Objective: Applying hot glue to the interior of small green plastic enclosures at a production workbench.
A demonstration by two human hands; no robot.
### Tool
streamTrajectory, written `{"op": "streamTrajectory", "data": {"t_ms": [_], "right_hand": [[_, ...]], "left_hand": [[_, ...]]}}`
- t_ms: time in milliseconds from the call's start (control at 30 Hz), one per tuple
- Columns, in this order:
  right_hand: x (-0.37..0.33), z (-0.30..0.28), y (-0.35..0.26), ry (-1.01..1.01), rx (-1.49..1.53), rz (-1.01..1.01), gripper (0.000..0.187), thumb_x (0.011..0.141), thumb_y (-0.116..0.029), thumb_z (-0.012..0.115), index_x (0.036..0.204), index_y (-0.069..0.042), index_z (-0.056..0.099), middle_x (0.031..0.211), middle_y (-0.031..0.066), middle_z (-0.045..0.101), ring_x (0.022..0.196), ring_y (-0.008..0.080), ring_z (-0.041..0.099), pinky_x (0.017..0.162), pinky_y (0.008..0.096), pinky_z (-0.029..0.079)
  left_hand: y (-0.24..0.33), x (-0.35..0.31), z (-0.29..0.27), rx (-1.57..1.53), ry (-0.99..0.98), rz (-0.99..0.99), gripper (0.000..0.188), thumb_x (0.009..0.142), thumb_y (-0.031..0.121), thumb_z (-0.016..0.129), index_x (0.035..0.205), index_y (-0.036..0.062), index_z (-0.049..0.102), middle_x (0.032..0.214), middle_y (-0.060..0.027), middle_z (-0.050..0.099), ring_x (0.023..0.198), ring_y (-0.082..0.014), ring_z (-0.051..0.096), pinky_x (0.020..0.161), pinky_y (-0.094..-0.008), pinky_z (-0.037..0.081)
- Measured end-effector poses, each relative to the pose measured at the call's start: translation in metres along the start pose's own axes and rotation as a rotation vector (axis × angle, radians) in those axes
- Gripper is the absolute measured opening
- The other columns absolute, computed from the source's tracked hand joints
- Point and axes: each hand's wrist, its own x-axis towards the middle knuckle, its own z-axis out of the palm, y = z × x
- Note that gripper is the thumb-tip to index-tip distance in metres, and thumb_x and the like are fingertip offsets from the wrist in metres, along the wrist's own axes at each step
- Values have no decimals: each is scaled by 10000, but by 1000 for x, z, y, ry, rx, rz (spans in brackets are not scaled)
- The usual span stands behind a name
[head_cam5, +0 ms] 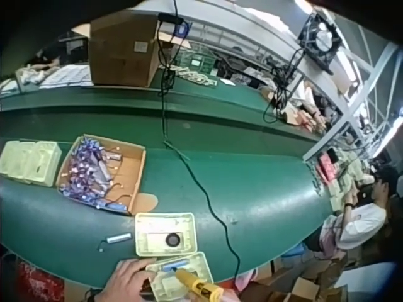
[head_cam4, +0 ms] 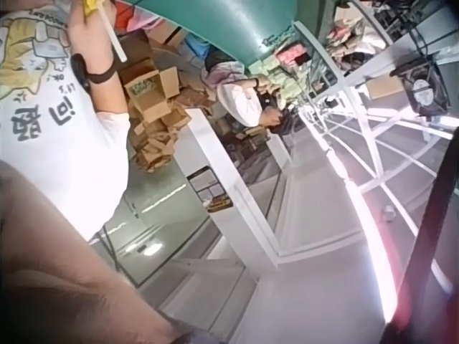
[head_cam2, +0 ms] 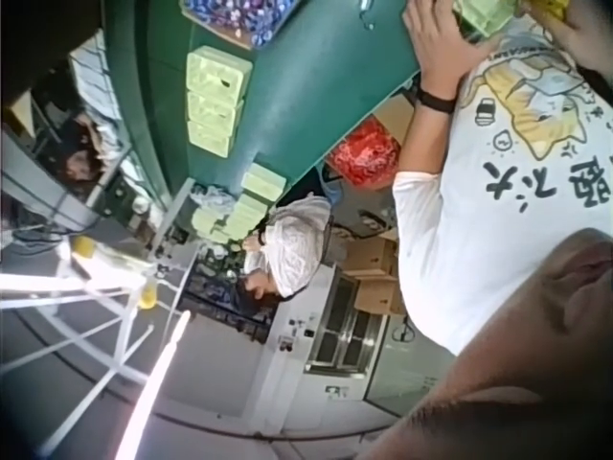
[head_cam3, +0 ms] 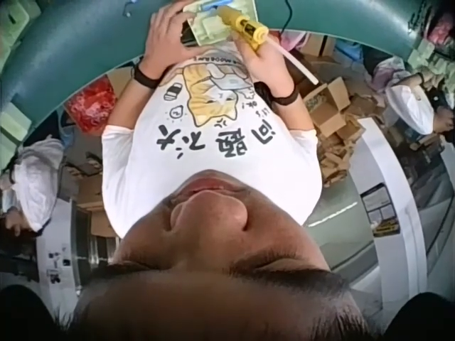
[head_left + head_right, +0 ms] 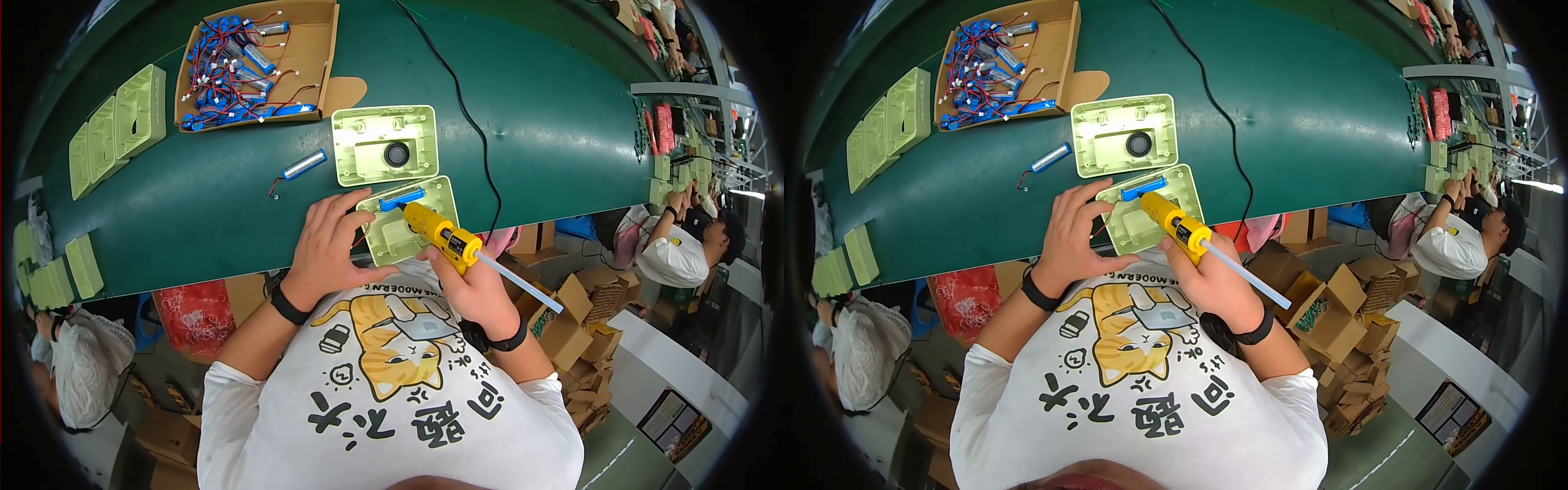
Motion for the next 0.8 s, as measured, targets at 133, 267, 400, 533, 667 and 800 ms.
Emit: {"op": "streamTrajectory", "data": {"t_ms": [133, 267, 400, 533, 667, 800], "right_hand": [[1, -3, -1, 22, -43, 28, 259, 1149, -186, 753, 1268, 42, 778, 965, 242, 804, 839, 487, 771, 739, 520, 604], [-3, -15, -1, -13, 32, -23, 302, 1192, -207, 713, 1357, 45, 743, 1055, 193, 835, 763, 345, 779, 700, 446, 600], [-19, -34, 7, -26, 620, 45, 337, 1237, -237, 658, 1427, 37, 707, 1217, 167, 837, 705, 165, 744, 657, 329, 596], [-28, -54, 23, 58, 973, -241, 339, 1222, -267, 646, 1345, 43, 708, 1295, 279, 795, 649, 213, 736, 629, 322, 619], [-35, -55, 34, 83, 1070, -283, 350, 1203, -305, 647, 1311, 27, 664, 1250, 336, 747, 627, 244, 728, 573, 360, 645], [-43, -49, 44, 43, 1155, -292, 346, 1204, -312, 675, 1320, 10, 721, 1279, 337, 765, 660, 227, 731, 638, 343, 641]], "left_hand": [[2, -1, 0, 24, -3, 10, 1019, 763, 510, 1096, 1554, 107, 593, 1661, -173, 641, 1357, -450, 663, 1153, -577, 524], [9, 3, 3, -2, -50, -44, 1047, 742, 371, 1125, 1592, 105, 573, 1672, -208, 621, 1391, -465, 659, 1176, -571, 547], [19, 25, 8, -175, -50, 39, 1028, 765, 229, 1112, 1624, 106, 560, 1669, -237, 586, 1438, -435, 668, 1107, -506, 639], [40, 66, 39, -367, -122, -22, 1008, 789, 187, 1102, 1628, 80, 552, 1677, -205, 524, 1479, -361, 678, 951, -407, 712], [58, 124, 97, -320, -87, 20, 940, 829, 135, 1050, 1634, 67, 570, 1707, -257, 484, 1413, -436, 714, 1024, -464, 706], [68, 159, 127, -380, -139, 86, 681, 987, -112, 689, 1645, 33, 590, 1825, -303, 422, 1524, -529, 647, 1197, -535, 625]]}}
